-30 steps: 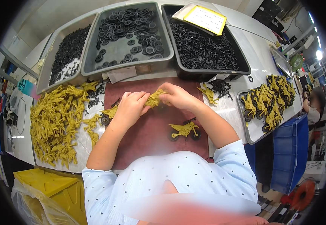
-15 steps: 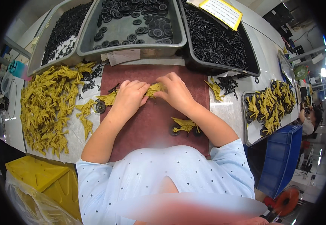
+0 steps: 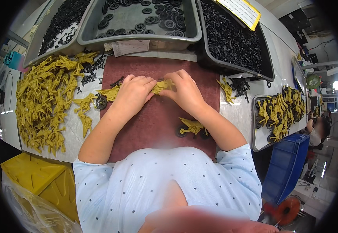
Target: The person assembles toy motorcycles by attaching wheels and handlebars to frame pieces, placing the assembled toy motorcycles onto a tray, and snapping frame halves together.
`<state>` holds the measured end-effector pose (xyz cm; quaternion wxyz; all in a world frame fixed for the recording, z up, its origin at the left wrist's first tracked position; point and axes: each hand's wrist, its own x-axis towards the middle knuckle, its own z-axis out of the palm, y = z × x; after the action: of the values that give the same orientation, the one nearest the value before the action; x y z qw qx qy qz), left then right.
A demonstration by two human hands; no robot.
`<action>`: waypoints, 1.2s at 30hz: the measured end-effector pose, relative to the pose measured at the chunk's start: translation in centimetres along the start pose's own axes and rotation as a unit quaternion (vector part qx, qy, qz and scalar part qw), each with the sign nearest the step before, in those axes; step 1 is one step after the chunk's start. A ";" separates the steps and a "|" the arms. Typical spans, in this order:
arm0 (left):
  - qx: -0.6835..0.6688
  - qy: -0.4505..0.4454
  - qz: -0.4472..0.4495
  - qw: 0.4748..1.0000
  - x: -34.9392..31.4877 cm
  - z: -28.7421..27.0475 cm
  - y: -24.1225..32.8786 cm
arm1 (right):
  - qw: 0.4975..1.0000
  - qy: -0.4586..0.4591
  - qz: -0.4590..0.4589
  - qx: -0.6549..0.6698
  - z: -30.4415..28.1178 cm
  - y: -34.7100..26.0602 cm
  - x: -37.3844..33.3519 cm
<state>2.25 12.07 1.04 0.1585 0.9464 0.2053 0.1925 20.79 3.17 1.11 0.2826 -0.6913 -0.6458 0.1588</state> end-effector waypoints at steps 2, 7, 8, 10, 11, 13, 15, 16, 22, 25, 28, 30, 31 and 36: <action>-0.002 -0.006 -0.006 1.000 0.0 -0.2 0.1 | 1.000 0.006 0.009 -0.001 0.0 -0.2 -0.1; 0.060 -0.010 -0.022 0.998 -0.1 -0.2 1.3 | 0.999 0.007 0.032 -0.041 0.2 -0.2 0.2; 0.060 -0.011 -0.023 0.998 -0.1 -0.2 1.5 | 0.998 0.000 0.040 -0.054 0.1 -0.3 0.3; 0.073 -0.022 -0.033 0.997 0.0 -0.1 1.7 | 0.997 -0.001 0.035 -0.069 0.1 -0.4 0.4; 0.073 -0.023 -0.034 0.997 0.0 0.0 1.7 | 0.996 -0.001 0.029 -0.085 0.1 -0.5 0.6; 0.070 -0.005 -0.029 0.997 0.0 0.5 1.5 | 0.995 -0.025 0.045 -0.085 -0.2 -0.9 0.9; 0.056 -0.002 -0.018 0.998 0.1 0.9 1.2 | 0.993 -0.051 0.062 -0.084 -0.6 -1.5 1.1; 0.043 0.002 -0.006 0.999 0.1 1.1 1.1 | 0.992 -0.055 0.058 -0.097 -0.8 -1.7 1.2; 0.055 0.050 -0.007 0.997 0.6 1.3 1.3 | 0.988 -0.076 0.060 -0.116 -0.7 -1.6 2.1; 0.075 0.060 -0.006 0.995 0.6 1.1 1.6 | 0.987 -0.078 0.064 -0.124 -0.9 -1.7 2.1; 0.073 0.084 0.020 0.994 0.3 1.4 1.1 | 0.988 -0.091 0.067 -0.107 -0.7 -1.2 2.0; 0.054 0.045 -0.001 0.998 0.1 1.4 1.2 | 0.989 -0.095 0.071 -0.092 -0.9 -0.5 1.7; 0.036 0.005 -0.022 0.999 -0.1 1.4 1.3 | 0.990 -0.102 0.084 -0.052 -1.0 -0.2 1.5; 0.059 -0.011 -0.030 0.998 -0.5 1.7 2.5 | 0.984 -0.140 0.109 0.003 -1.5 0.1 1.3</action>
<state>3.32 9.27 0.38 0.1104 0.9495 0.2432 0.1645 21.88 4.13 2.38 0.1721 -0.7276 -0.5994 0.2859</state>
